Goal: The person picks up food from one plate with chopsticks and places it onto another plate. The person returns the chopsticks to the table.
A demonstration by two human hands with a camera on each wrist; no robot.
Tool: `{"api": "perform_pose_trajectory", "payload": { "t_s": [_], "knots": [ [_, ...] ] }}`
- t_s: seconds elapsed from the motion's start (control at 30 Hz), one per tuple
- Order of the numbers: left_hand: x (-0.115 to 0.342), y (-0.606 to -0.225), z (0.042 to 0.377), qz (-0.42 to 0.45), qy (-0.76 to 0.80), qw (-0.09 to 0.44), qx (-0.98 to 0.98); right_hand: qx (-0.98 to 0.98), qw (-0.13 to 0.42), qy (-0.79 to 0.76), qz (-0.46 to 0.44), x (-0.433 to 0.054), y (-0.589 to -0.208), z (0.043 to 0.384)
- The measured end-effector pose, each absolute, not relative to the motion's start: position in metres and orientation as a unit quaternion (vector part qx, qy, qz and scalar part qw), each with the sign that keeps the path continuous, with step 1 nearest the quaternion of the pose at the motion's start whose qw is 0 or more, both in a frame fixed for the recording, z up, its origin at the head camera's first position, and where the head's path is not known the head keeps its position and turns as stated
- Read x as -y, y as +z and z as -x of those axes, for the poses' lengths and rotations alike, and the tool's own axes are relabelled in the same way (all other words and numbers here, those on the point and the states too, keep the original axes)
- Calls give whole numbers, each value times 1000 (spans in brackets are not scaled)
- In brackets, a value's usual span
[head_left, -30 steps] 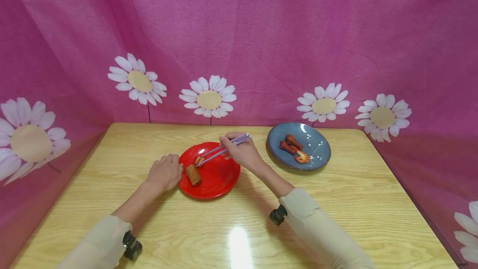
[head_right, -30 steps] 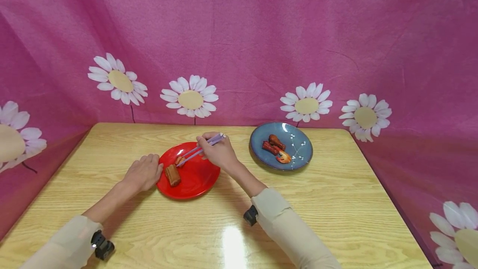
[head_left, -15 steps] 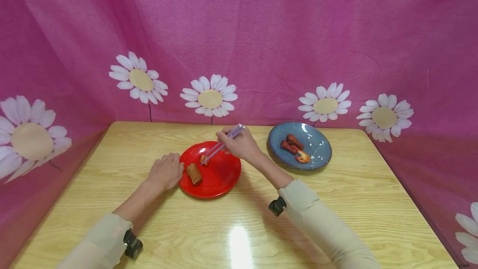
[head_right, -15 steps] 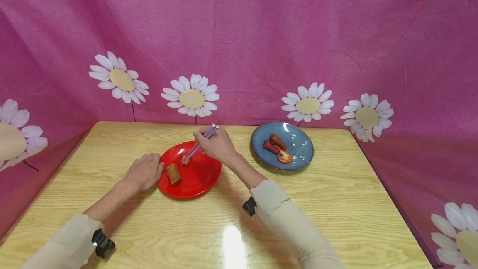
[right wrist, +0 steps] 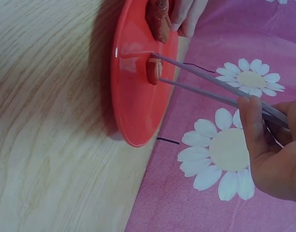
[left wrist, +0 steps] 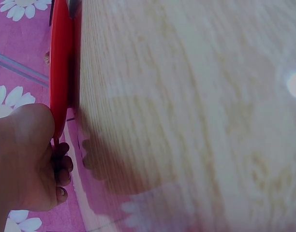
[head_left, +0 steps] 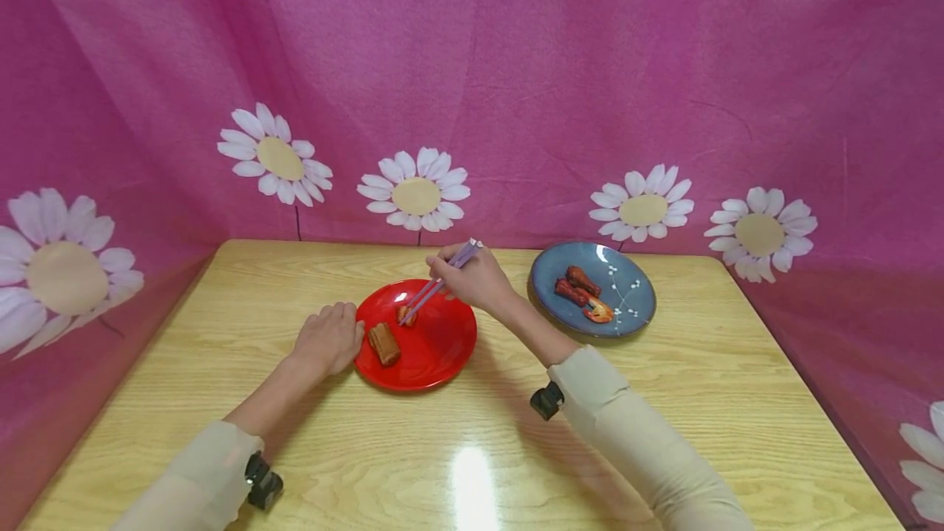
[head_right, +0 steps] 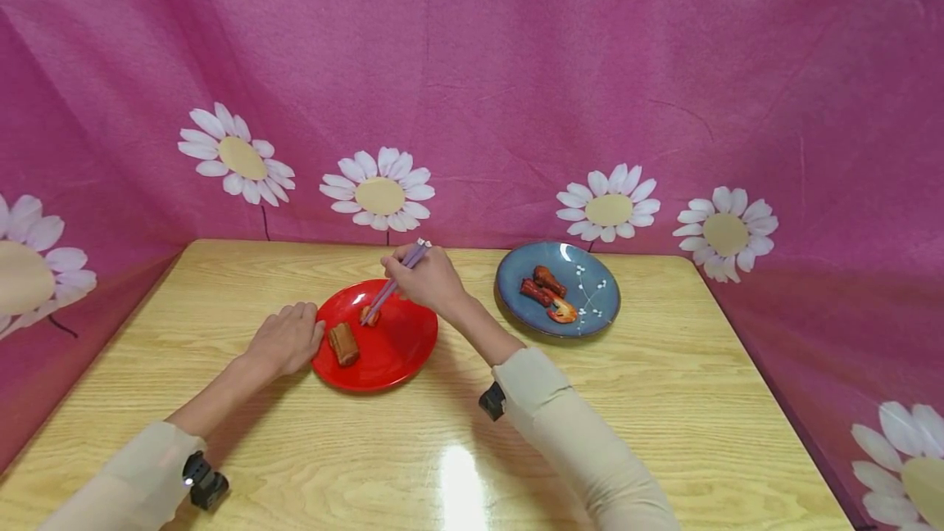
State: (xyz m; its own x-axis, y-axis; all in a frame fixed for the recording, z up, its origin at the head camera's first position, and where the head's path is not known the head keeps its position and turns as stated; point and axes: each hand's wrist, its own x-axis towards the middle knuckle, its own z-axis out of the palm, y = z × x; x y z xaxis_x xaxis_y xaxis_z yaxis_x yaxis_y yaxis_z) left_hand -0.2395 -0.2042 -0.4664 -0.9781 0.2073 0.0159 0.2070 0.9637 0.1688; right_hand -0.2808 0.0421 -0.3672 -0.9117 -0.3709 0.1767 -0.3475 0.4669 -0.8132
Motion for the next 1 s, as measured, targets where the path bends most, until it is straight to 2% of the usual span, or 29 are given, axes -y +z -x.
{"api": "perform_pose_trajectory", "payload": {
  "t_s": [0.23, 0.47, 1.0],
  "knots": [
    [204, -466, 239, -104, 88, 2, -991, -861, 20, -460, 217, -41, -365, 283],
    [204, -467, 238, -103, 91, 1, -991, -874, -22, -436, 215, -43, -367, 281],
    [204, -466, 238, -104, 91, 3, -990, -838, -28, -504, 208, -62, -365, 280]
  ]
}}
